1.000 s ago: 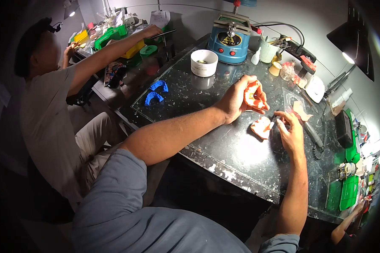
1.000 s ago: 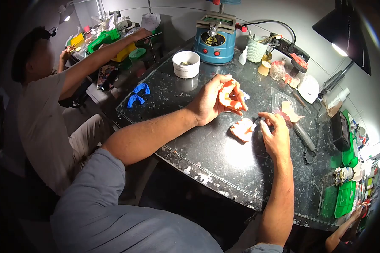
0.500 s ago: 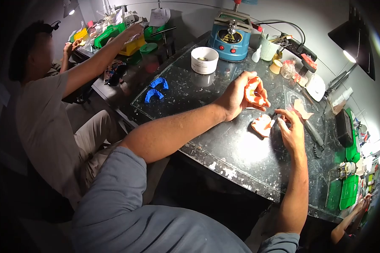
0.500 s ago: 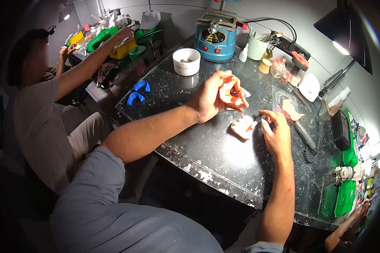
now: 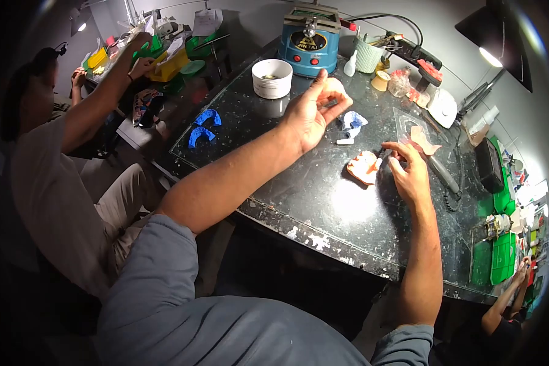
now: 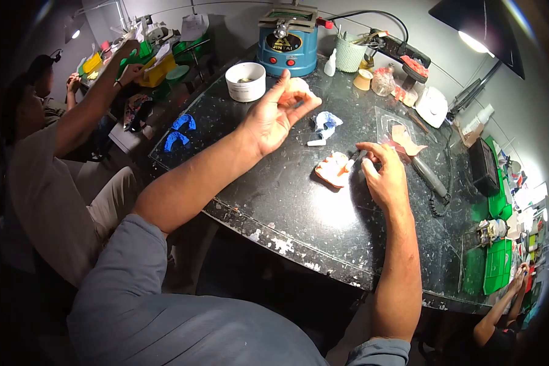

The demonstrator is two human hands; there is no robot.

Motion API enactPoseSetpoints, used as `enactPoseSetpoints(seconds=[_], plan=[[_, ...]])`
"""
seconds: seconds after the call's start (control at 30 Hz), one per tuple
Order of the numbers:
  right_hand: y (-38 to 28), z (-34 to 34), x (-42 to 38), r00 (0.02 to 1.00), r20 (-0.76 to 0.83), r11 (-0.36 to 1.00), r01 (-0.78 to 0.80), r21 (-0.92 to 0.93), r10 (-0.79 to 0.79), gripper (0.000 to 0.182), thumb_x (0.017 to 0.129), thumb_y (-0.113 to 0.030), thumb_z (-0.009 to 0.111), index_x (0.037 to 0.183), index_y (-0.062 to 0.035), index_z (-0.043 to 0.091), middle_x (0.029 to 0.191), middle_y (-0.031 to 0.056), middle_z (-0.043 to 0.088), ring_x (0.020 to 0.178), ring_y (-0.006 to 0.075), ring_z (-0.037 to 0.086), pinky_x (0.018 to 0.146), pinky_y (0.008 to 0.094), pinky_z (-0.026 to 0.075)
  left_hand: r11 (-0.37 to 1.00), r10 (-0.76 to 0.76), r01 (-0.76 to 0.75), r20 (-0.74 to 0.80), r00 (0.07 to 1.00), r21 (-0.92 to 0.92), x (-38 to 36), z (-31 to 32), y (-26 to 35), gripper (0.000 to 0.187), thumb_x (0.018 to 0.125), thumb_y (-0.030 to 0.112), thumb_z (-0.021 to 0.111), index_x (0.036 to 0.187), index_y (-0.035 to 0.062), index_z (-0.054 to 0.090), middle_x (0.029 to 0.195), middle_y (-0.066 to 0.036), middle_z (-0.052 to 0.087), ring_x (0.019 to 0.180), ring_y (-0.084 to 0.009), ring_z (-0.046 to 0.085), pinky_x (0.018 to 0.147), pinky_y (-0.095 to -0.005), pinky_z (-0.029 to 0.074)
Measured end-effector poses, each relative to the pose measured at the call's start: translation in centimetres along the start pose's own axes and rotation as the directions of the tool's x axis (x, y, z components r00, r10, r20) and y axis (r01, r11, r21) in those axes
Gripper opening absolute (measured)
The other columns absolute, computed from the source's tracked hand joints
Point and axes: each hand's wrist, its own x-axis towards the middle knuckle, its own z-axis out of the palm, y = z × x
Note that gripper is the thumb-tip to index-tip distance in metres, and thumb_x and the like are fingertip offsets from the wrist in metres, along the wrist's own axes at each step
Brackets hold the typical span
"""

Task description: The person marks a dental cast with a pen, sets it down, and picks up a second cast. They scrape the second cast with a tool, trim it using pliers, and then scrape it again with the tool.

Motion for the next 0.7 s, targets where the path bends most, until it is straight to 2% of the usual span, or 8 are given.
enactPoseSetpoints(seconds=[0.17,0.33,0.43,0.5,0.53,0.57,0.63,0.7], plan=[[-0.3,-0.2,0.0,1.0,0.008,1.0,0.006,-0.011,-0.006,0.033,0.079,-0.004,0.057,0.109,-0.0081,0.069,0.082,0.0043,0.053,0.079,0.0174,0.054,0.074,0.0296,0.046,1.0,0.019,-0.02,-0.016,1.0,-0.018,0.3,0.3,0.6,0.039,0.094,0.042,0.06,0.095,0.0024,0.06,0.096,-0.009,0.061,0.096,-0.0225,0.063,0.095,-0.0358,0.057],[-0.1,-0.1,-0.1,1.0,-0.002,1.0,0.026,0.003,-0.026,0.033,0.078,-0.003,0.058,0.109,-0.0079,0.068,0.08,0.0052,0.052,0.078,0.0184,0.054,0.075,0.0304,0.046,0.999,0.005,-0.009,-0.096,0.995,-0.04,0.3,0.5,0.2,0.043,0.094,0.045,0.059,0.095,0.0015,0.06,0.097,-0.01,0.06,0.098,-0.0242,0.063,0.095,-0.037,0.057],[-0.4,-0.3,0.0,0.999,0.001,0.999,0.046,-0.01,-0.046,0.032,0.078,-0.003,0.059,0.109,-0.0077,0.068,0.079,0.0057,0.052,0.077,0.0193,0.053,0.075,0.0309,0.045,0.992,-0.09,0.096,0.068,0.994,-0.086,0.4,-0.3,1.0,0.03,0.093,0.032,0.06,0.094,0.0016,0.06,0.087,-0.013,0.064,0.098,-0.0324,0.065,0.084,-0.0363,0.058],[-0.3,-0.3,0.1,0.999,0.0,0.999,0.043,0.004,-0.043,0.031,0.079,-0.002,0.06,0.108,-0.0069,0.068,0.079,0.0065,0.052,0.075,0.0204,0.052,0.075,0.0315,0.045,0.997,-0.01,0.008,-0.03,0.999,-0.072,-0.1,1.0,2.7,0.027,0.092,0.029,0.059,0.092,0.0022,0.061,0.084,-0.015,0.065,0.096,-0.0338,0.066,0.081,-0.035,0.057],[-0.3,-0.3,0.2,0.998,-0.009,0.998,0.064,-0.001,-0.064,0.031,0.079,-0.002,0.06,0.107,-0.0066,0.068,0.079,0.0068,0.052,0.076,0.0205,0.052,0.075,0.0315,0.045,0.997,0.079,-0.079,0.03,0.996,-0.015,-0.2,1.4,4.3,0.027,0.092,0.028,0.058,0.087,0.002,0.06,0.084,-0.015,0.065,0.091,-0.033,0.066,0.081,-0.0348,0.057],[-0.3,-0.4,0.1,0.997,-0.024,0.997,0.075,-0.009,-0.075,0.03,0.079,-0.001,0.06,0.107,-0.0063,0.068,0.079,0.0071,0.052,0.076,0.0207,0.053,0.075,0.0316,0.045,0.97,0.244,-0.244,0.003,0.97,-0.016,0.2,1.6,5.9,0.025,0.09,0.026,0.057,0.082,0.0023,0.059,0.081,-0.015,0.065,0.087,-0.0326,0.065,0.08,-0.0352,0.057],[-0.8,-0.8,0.1,0.998,-0.023,0.998,0.064,-0.018,-0.064,0.029,0.08,-0.003,0.06,0.108,-0.0058,0.068,0.082,0.0076,0.056,0.078,0.021,0.055,0.077,0.0319,0.046,0.829,0.515,-0.523,0.096,0.852,0.199,1.4,-0.3,10.5,0.023,0.089,0.024,0.057,0.08,0.0028,0.057,0.083,-0.013,0.063,0.089,-0.033,0.064,0.079,-0.0356,0.056],[-0.5,-0.8,0.1,0.997,-0.031,0.997,0.07,-0.018,-0.071,0.028,0.082,-0.003,0.06,0.108,-0.0056,0.068,0.083,0.008,0.057,0.08,0.0206,0.056,0.079,0.0317,0.047,0.815,0.578,-0.574,-0.063,0.813,0.079,3.4,-3.3,15.8,0.025,0.089,0.025,0.055,0.079,0.0025,0.057,0.083,-0.014,0.062,0.091,-0.034,0.063,0.079,-0.0371,0.055]])
